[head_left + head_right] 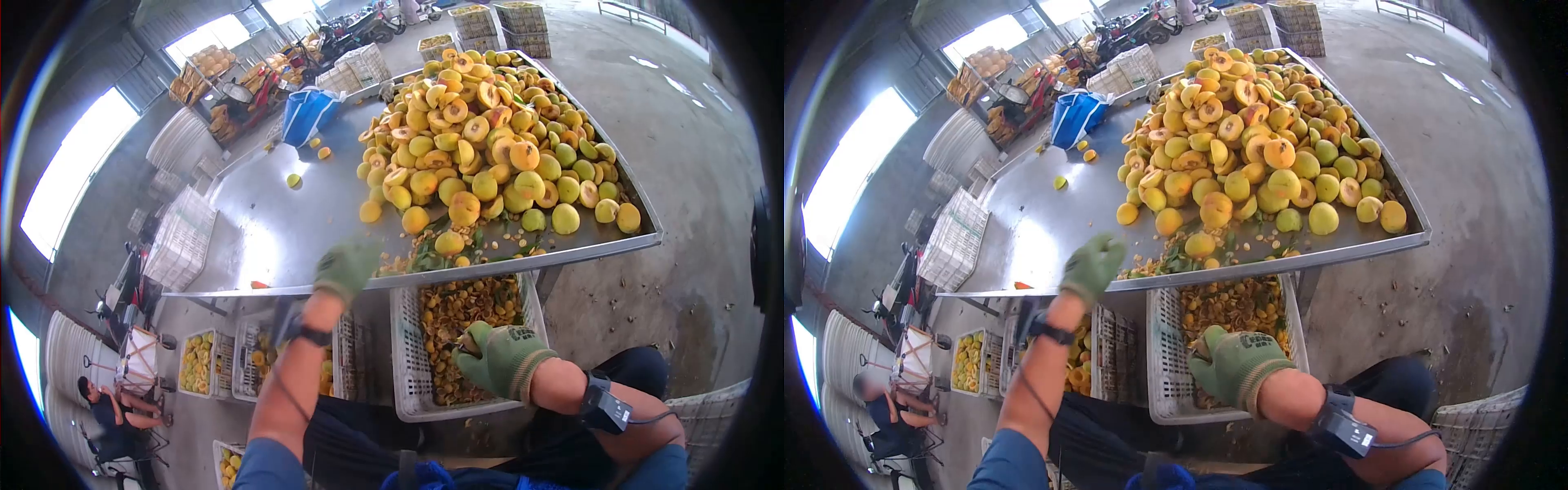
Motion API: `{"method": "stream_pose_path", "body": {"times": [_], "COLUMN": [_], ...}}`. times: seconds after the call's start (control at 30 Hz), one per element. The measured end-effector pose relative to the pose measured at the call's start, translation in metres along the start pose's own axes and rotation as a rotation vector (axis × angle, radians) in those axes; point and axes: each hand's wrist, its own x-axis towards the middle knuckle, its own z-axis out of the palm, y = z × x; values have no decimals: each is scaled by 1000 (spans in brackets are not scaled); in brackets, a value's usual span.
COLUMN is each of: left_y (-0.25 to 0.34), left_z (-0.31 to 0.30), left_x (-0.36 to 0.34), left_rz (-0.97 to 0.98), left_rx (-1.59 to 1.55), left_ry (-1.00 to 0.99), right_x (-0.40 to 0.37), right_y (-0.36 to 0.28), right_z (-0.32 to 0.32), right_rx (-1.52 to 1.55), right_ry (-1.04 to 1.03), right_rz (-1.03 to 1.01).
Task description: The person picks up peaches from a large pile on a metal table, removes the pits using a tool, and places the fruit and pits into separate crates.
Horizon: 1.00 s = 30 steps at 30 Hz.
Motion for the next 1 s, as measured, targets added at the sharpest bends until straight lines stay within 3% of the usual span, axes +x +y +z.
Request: {"method": "stream_pose_path", "body": {"times": [0.17, 0.3, 0.4, 0.43, 0.5, 0.57, 0.7, 0.8, 0.83, 0.9, 1.0], "left_y": [47, 21, -2, -13, -11, 4, 39, 51, 54, 55, 62], "left_z": [81, 109, 77, 67, 47, 30, 25, 39, 48, 56, 57], "left_x": [104, 139, 127, 116, 83, 51, 7, 2, 2, 1, -3], "left_rz": [-208, -103, -325, -313, 172, 347, 232, 148, 113, 70, 88], "left_rx": [177, 346, -609, -954, -724, -687, -878, -990, -1191, -1443, -1570], "left_ry": [-133, -260, -504, -532, -341, -259, -251, -302, -320, -364, -414], "right_x": [25, 40, 48, 53, 63, 82, 81, 90, 95, 99, 105], "right_y": [10, 18, 27, 30, 36, 45, 19, 16, 19, 23, 28], "right_z": [-12, -25, -29, -30, -33, -26, -52, -39, -32, -26, -20], "right_rx": [-10, 31, -32, -78, 67, 226, 764, 710, 654, 647, 666], "right_ry": [-90, -47, -70, -93, 21, 185, 32, 108, 165, 173, 200], "right_rz": [39, 53, 25, 7, -80, -188, -73, -148, -226, -220, -229]}}
